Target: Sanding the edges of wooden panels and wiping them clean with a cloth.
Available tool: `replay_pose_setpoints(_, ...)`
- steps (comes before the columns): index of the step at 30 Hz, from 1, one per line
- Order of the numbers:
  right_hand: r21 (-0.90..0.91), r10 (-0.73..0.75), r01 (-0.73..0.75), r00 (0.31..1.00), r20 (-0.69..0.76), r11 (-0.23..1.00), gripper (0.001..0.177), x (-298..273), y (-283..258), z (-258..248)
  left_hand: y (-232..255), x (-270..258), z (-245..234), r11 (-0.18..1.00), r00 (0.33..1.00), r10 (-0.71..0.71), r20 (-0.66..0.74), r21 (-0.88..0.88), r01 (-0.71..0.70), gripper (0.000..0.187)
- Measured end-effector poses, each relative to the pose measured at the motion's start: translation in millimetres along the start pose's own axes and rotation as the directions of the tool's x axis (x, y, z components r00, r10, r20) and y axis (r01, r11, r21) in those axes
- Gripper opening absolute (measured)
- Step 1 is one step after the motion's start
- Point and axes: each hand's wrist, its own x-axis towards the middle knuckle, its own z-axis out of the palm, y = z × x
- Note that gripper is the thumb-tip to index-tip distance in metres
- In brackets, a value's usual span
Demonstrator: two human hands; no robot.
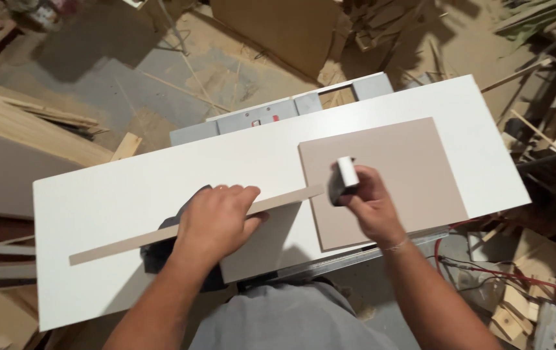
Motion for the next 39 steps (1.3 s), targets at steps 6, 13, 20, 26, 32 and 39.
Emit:
replay_pose_setpoints(6, -0.110, -0.197, 0.212, 0.971, 0.136, 0.971, 0.046, 1.1, -8.4, 28.2, 9.6, -2.9, -28.3, 0.994, 0.981, -0.107, 0.164, -0.018, 0.111, 0.035)
replay_pose_setpoints(13, -0.129, -0.231, 0.261, 0.950, 0.211, 0.957, 0.042, 0.1, -2.0, 21.1, 11.4, -6.0, -29.3, 0.994, 0.989, -0.079, 0.124, -0.063, 0.088, 0.035)
replay_pose_setpoints(20, -0.151, -0.213, 0.259, 0.939, 0.269, 0.954, 0.044, -2.0, -15.1, 16.4, 11.5, -6.5, -20.5, 0.995, 0.990, -0.081, 0.116, -0.049, 0.087, 0.035)
replay_pose_setpoints(26, -0.161, -0.225, 0.280, 0.929, 0.294, 0.947, 0.046, 5.3, -4.8, 6.6, 10.7, -6.5, -15.9, 0.995, 0.993, -0.086, 0.082, -0.036, 0.089, 0.034)
replay_pose_setpoints(32, -0.124, -0.236, 0.277, 0.933, 0.271, 0.953, 0.046, -1.5, -5.3, 11.2, 10.6, -6.1, -12.6, 0.994, 0.990, -0.102, 0.099, -0.023, 0.105, 0.031)
replay_pose_setpoints(39, -0.197, -0.071, 0.106, 0.982, 0.175, 0.975, 0.048, -6.8, 38.0, -22.6, 12.4, -9.0, -20.0, 0.991, 0.983, -0.130, 0.128, 0.000, 0.131, 0.032)
